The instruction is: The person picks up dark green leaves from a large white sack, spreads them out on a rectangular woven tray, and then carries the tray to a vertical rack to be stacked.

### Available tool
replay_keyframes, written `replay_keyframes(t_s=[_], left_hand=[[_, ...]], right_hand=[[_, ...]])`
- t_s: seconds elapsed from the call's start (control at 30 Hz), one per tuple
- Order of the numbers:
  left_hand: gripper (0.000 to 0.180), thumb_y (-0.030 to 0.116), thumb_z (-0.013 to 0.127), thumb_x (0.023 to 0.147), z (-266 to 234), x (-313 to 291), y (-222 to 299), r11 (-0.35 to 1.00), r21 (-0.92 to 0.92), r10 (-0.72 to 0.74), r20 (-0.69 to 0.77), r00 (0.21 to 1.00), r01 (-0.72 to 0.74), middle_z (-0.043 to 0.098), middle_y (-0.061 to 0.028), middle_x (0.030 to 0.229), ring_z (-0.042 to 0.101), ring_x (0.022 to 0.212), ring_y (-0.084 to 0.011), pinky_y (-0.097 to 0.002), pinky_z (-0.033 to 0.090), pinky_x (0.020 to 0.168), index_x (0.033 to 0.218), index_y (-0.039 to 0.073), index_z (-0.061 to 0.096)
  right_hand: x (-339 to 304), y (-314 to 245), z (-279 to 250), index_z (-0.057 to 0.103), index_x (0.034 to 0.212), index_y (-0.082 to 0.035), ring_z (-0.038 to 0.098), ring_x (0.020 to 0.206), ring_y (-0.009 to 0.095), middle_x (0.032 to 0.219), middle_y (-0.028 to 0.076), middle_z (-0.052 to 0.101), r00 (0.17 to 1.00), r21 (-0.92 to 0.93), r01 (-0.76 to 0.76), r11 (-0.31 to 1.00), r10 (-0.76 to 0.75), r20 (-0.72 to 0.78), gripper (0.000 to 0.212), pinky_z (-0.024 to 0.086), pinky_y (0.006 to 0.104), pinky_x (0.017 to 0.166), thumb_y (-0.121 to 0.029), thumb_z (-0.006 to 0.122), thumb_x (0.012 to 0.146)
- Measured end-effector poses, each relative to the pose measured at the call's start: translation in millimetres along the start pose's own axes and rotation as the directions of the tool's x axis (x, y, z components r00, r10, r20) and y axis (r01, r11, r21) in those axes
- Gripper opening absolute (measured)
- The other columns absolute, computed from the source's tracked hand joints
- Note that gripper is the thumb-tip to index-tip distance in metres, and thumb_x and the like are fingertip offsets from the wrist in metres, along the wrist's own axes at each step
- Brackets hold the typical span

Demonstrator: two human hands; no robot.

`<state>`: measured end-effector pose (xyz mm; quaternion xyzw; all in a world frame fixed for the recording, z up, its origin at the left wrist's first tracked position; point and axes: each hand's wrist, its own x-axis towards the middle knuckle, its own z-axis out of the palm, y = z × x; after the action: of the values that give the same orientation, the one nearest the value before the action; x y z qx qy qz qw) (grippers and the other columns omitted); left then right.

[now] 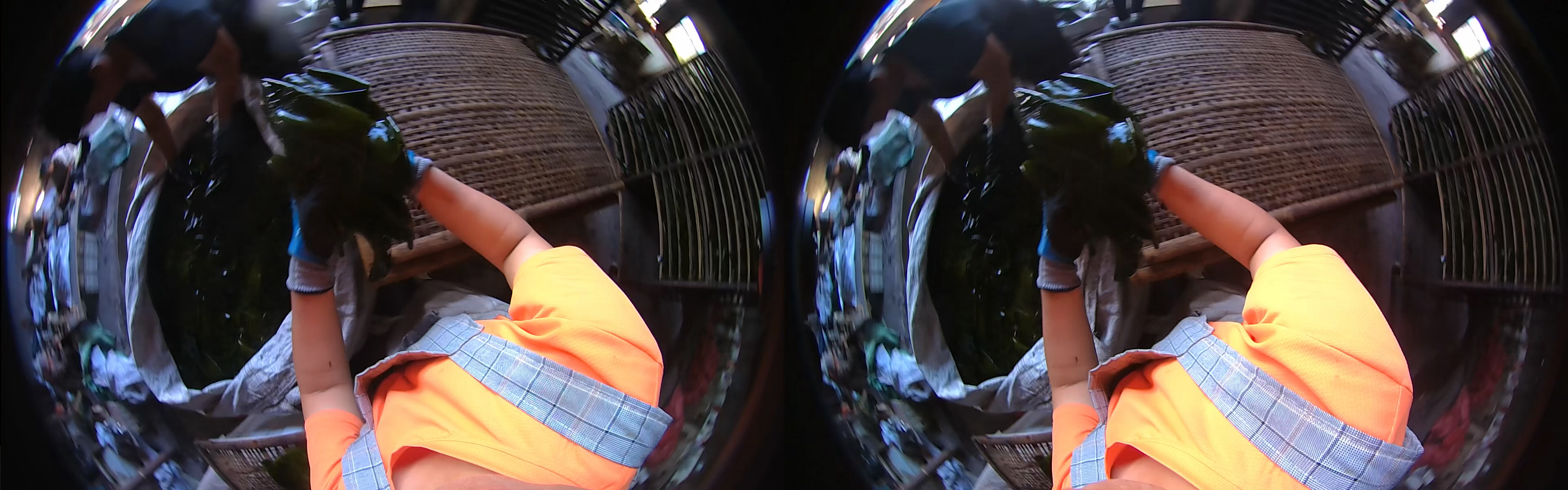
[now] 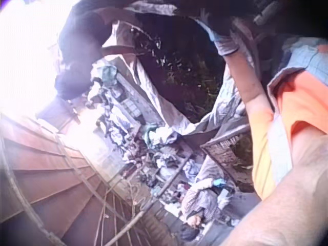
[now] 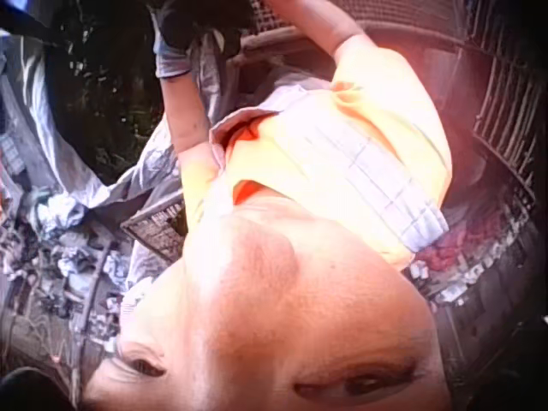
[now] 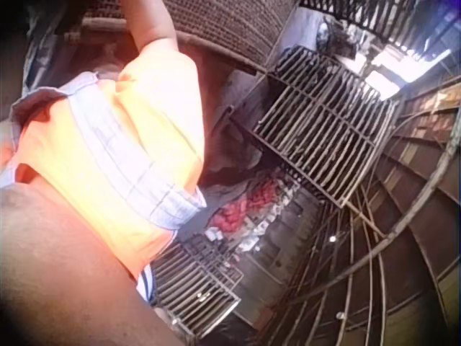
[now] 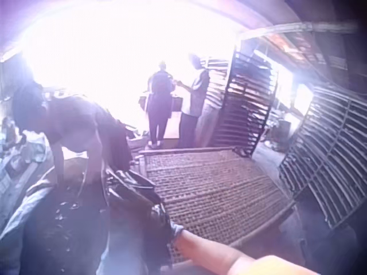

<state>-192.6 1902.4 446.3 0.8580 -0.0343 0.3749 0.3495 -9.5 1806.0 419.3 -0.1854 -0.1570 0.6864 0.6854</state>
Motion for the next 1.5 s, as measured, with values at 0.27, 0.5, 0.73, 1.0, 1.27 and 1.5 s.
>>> replay_keyframes(t_s=[0.27,0.5,0.73,1.0,1.27,1.5], left_hand=[[0.032,0.011,0.053,0.090,219.2,87.9,48.2,0.225,-0.814,-0.739,0.216,0.638,0.535,0.058,-0.0085,0.106,0.057,0.096,-0.0189,-0.0309,0.047,0.084,0.120,0.001,0.048],[0.040,0.012,0.055,0.092,331.8,44.8,53.1,0.376,-0.665,-0.742,0.201,0.639,0.646,0.054,-0.0073,0.115,0.052,0.101,-0.0145,-0.0275,0.043,0.087,0.127,0.001,0.041],[0.066,0.018,0.066,0.083,363.7,36.2,98.3,0.811,-0.028,-0.573,0.163,0.803,0.584,0.045,-0.0167,0.128,0.046,0.115,-0.0258,-0.0358,0.041,0.095,0.139,0.009,0.031],[0.075,0.039,0.062,0.080,394.3,34.2,97.6,0.550,0.813,-0.781,0.422,0.460,0.189,0.001,-0.0157,0.152,0.011,0.135,-0.0464,-0.0637,0.017,0.104,0.143,0.036,0.022],[0.048,0.015,0.069,0.080,347.1,34.5,95.3,0.809,0.097,-0.586,0.076,0.807,0.579,0.052,-0.0142,0.123,0.052,0.109,-0.0258,-0.0329,0.043,0.093,0.124,0.006,0.051],[0.045,0.007,0.056,0.090,324.5,145.2,136.3,0.628,-0.544,-0.678,-0.031,0.734,0.557,0.044,-0.0142,0.134,0.046,0.120,-0.0235,-0.0327,0.039,0.100,0.132,0.001,0.042]], right_hand=[[-224.7,-154.0,-134.0,0.060,0.102,-0.003,0.062,0.076,0.019,0.089,0.007,0.064,0.777,-0.392,0.329,0.859,-0.482,-0.404,0.021,0.052,0.0334,0.069,-0.016,0.054,0.087],[-391.2,-165.5,-185.5,0.058,0.108,-0.002,0.052,0.067,0.007,0.081,0.000,0.060,0.223,-0.681,-0.072,0.729,-0.653,-0.723,0.025,0.043,0.0243,0.058,-0.008,0.060,0.084],[-356.3,-224.3,-181.0,0.056,0.114,-0.004,0.058,0.075,0.015,0.090,0.008,0.061,0.470,-0.582,0.176,0.794,-0.587,-0.659,0.033,0.050,0.0292,0.069,-0.018,0.062,0.085],[-178.4,-267.4,-168.4,0.027,0.140,-0.017,0.035,0.128,0.034,0.139,0.013,0.039,0.748,-0.669,-0.623,-0.405,-0.559,-0.357,0.088,0.021,0.0512,0.107,-0.050,0.068,0.070],[-161.1,-289.6,-179.3,0.065,0.100,-0.004,0.061,0.079,0.013,0.088,0.001,0.066,0.742,-0.795,0.190,0.575,-0.615,-0.267,0.035,0.051,0.0302,0.069,0.009,0.050,0.072],[-292.1,-340.0,-89.5,0.064,0.098,-0.005,0.062,0.081,0.019,0.094,0.006,0.065,0.708,-0.566,-0.265,-0.781,-0.555,0.436,0.019,0.051,0.0333,0.069,-0.012,0.056,0.083]])
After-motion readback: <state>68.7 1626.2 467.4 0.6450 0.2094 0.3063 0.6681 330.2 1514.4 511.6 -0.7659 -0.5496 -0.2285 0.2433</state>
